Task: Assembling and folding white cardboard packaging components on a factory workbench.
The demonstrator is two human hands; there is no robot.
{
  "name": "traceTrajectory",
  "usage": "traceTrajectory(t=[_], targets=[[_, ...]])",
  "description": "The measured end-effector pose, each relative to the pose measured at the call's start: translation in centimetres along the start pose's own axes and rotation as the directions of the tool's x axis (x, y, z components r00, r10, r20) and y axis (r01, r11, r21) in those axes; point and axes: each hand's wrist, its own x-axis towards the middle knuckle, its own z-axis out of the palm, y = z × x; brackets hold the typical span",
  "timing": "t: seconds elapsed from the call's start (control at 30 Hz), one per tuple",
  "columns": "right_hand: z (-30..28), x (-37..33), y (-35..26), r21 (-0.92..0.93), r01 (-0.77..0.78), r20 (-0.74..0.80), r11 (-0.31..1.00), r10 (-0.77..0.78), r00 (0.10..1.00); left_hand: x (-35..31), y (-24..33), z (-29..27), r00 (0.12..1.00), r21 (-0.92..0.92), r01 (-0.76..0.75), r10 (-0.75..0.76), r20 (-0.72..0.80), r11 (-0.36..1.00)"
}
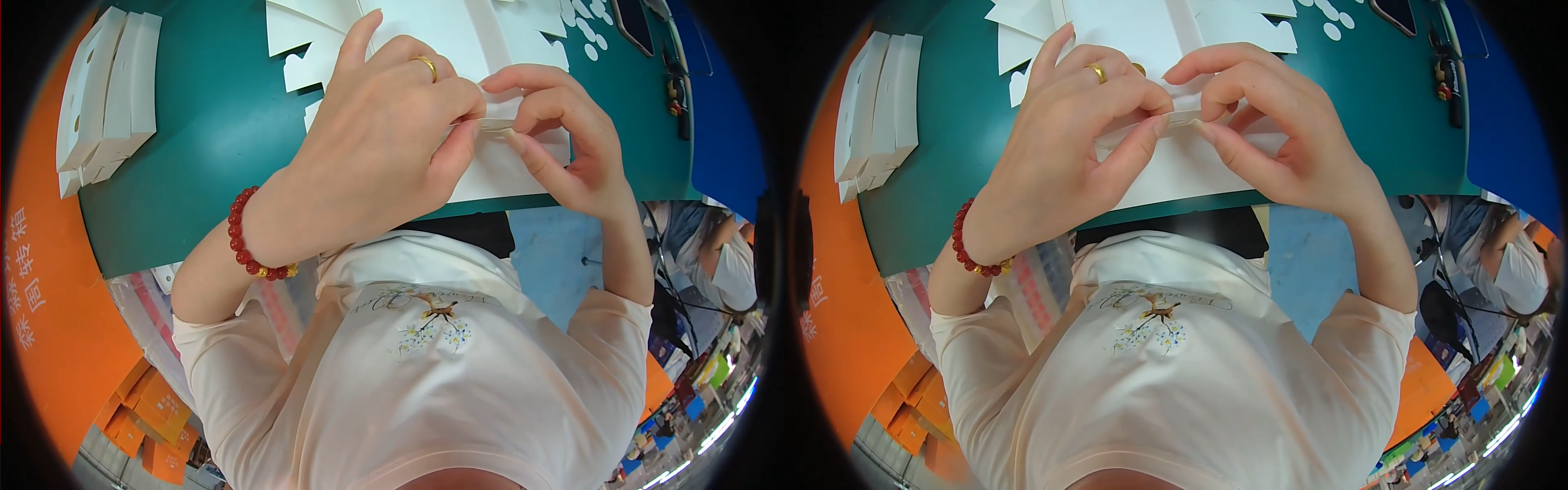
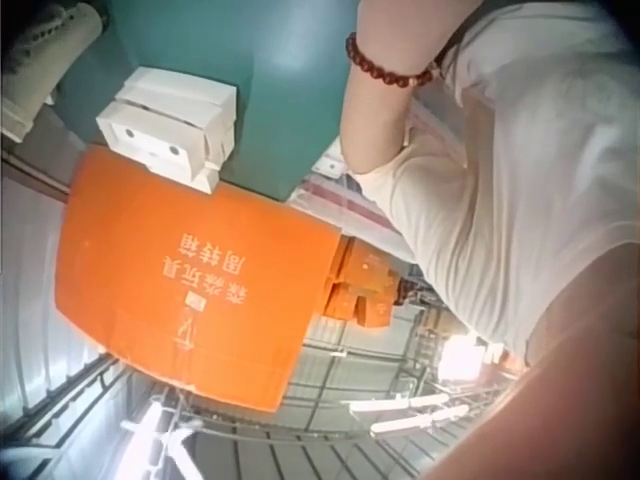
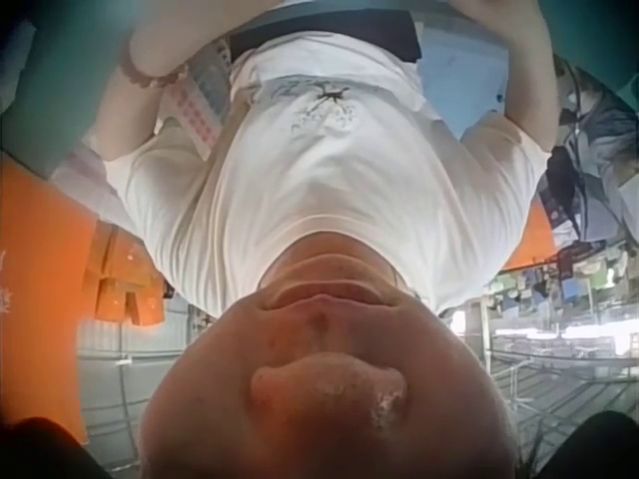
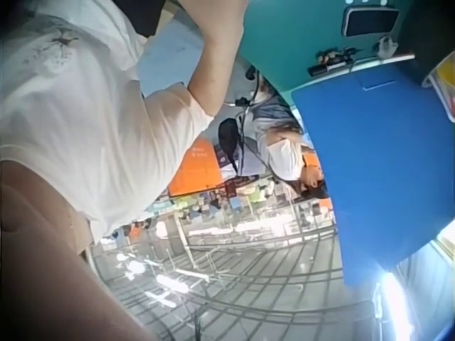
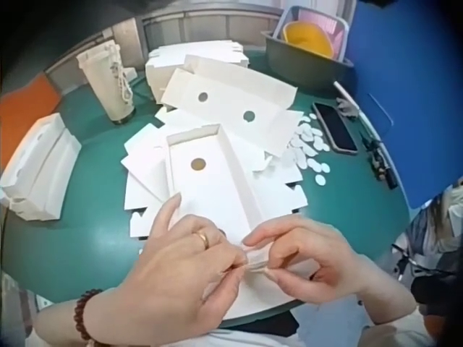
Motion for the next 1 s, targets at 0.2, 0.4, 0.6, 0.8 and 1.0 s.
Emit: traceTrajectory(t=[0.2,0.4,0.6,0.8,1.0], targets=[[0.1,-0.6,0.4,0.063,-0.038,-0.042,0.997,0.041,0.998,0.4,0.0,-0.1,0.999,0.031,-0.042,0.042,0.023,0.999],[0.2,-0.7,0.3,0.08,-0.076,-0.046,0.994,0.08,0.996,0.3,0.1,-0.1,1.0,0.008,-0.02,0.02,0.006,1.0],[0.2,-0.9,0.6,0.151,-0.078,-0.058,0.985,0.087,0.994,0.5,0.1,-0.3,0.998,0.031,-0.065,0.064,0.025,0.997],[0.9,-0.1,0.0,-0.055,0.042,-0.092,0.998,-0.047,0.995,0.2,0.0,0.0,0.999,0.013,-0.035,0.035,0.008,0.999],[1.7,0.8,0.5,-0.274,0.237,-0.135,0.932,-0.281,0.95,-0.2,-0.4,0.2,1.0,-0.006,-0.021,0.02,-0.009,1.0]])
